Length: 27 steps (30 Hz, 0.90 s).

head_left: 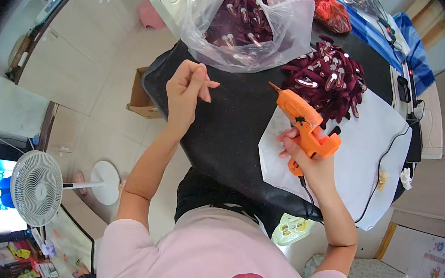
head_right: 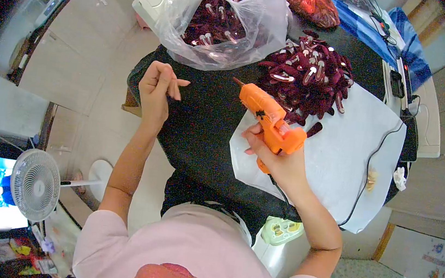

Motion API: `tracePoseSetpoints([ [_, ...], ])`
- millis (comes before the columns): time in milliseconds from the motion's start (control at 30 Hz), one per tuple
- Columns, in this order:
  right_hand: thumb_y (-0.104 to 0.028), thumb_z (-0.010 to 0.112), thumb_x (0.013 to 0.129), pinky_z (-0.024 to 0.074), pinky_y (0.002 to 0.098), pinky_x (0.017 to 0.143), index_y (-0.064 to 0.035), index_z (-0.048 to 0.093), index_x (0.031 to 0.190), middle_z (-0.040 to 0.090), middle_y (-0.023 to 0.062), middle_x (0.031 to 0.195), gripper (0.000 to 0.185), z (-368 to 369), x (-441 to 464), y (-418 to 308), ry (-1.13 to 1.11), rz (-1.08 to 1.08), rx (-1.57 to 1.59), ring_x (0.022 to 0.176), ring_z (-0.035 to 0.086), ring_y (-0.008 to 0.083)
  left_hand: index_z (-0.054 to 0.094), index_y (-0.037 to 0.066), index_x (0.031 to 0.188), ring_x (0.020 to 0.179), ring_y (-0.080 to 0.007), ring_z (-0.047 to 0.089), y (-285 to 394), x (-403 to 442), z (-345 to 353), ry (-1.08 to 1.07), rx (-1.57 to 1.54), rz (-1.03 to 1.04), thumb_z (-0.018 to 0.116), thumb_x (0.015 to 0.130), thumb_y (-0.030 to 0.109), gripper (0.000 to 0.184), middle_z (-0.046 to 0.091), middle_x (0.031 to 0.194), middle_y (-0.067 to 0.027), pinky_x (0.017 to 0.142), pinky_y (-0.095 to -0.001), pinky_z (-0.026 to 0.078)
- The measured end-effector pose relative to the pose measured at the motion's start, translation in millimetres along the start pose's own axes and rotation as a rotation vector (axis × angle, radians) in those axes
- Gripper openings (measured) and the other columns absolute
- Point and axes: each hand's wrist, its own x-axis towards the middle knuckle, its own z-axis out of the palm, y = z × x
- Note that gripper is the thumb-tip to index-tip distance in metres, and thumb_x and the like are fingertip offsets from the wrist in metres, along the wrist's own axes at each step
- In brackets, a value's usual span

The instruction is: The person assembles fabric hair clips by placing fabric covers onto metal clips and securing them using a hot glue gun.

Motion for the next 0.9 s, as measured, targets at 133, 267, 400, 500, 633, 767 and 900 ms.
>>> tracePoseSetpoints([
  [133,-0.002,0.062,0.085,0.0558,0.0291,0.067,-0.0009,0.055,0.098,0.062,0.0096,0.093,0.015,1.2,0.1,-0.4,-0.01,-0.018,0.013,0.088,0.063,0.017,0.048,0.008,0.069,0.04,-0.0051,0.036,5.3,-0.1,-12.1,0.063,0.042,-0.097,0.048,0.098,0.019,0.03,0.037,0.051,0.0032,0.066,-0.0298,0.054],
  [267,-0.002,0.062,0.084,0.0558,0.0286,0.066,-0.0006,0.055,0.098,0.062,0.01,0.092,0.016,0.5,0.6,0.7,-0.013,-0.021,-0.001,0.088,0.063,0.0171,0.047,0.008,0.06,0.043,-0.0073,0.044,0.9,4.8,-37.4,0.003,0.16,-0.132,0.051,0.096,0.019,0.039,0.045,0.055,0.0013,0.068,-0.0289,0.051],
  [400,-0.003,0.063,0.084,0.0559,0.0282,0.065,0.0,0.055,0.098,0.062,0.0104,0.091,0.016,1.6,0.7,0.6,-0.013,-0.028,0.006,0.087,0.063,0.0169,0.06,0.002,0.068,0.059,-0.0134,0.057,-1.1,20.9,-59.7,-0.09,0.718,0.358,0.06,0.089,0.014,0.024,0.061,0.066,-0.005,0.068,-0.0281,0.047],
  [500,-0.003,0.063,0.084,0.056,0.0281,0.065,0.0004,0.056,0.098,0.062,0.0104,0.09,0.017,0.2,0.9,2.7,-0.016,-0.035,-0.008,0.086,0.063,0.0168,0.067,0.003,0.077,0.073,-0.0155,0.061,12.4,29.8,-62.3,-0.015,1.004,0.43,0.067,0.082,0.012,0.01,0.067,0.079,-0.0065,0.066,-0.0267,0.046],
  [633,-0.003,0.064,0.083,0.056,0.0279,0.065,0.0006,0.056,0.098,0.062,0.0101,0.09,0.017,-0.6,1.5,2.4,-0.014,-0.026,-0.02,0.086,0.064,0.0165,0.066,0.006,0.077,0.053,-0.0165,0.056,19.1,27.3,-61.8,0.077,0.851,0.16,0.072,0.079,0.019,0.015,0.062,0.064,-0.005,0.053,-0.0281,0.044],
  [767,-0.003,0.064,0.084,0.0559,0.0277,0.065,0.0005,0.056,0.097,0.062,0.0098,0.089,0.016,0.6,1.4,2.4,-0.006,-0.03,0.007,0.086,0.064,0.0162,0.063,0.01,0.08,0.046,-0.019,0.055,15.3,32.6,-70.3,0.052,1.178,0.27,0.07,0.082,0.026,0.017,0.057,0.056,-0.0048,0.045,-0.0307,0.039],
  [900,-0.004,0.065,0.084,0.0554,0.0264,0.064,0.0001,0.057,0.097,0.063,0.008,0.088,0.016,0.3,1.9,3.8,-0.021,-0.04,0.01,0.081,0.063,0.0134,0.062,0.013,0.082,0.048,-0.0233,0.057,10.4,38.9,-77.0,0.02,1.201,0.313,0.066,0.085,0.026,0.014,0.058,0.057,-0.0061,0.045,-0.0322,0.038],
])
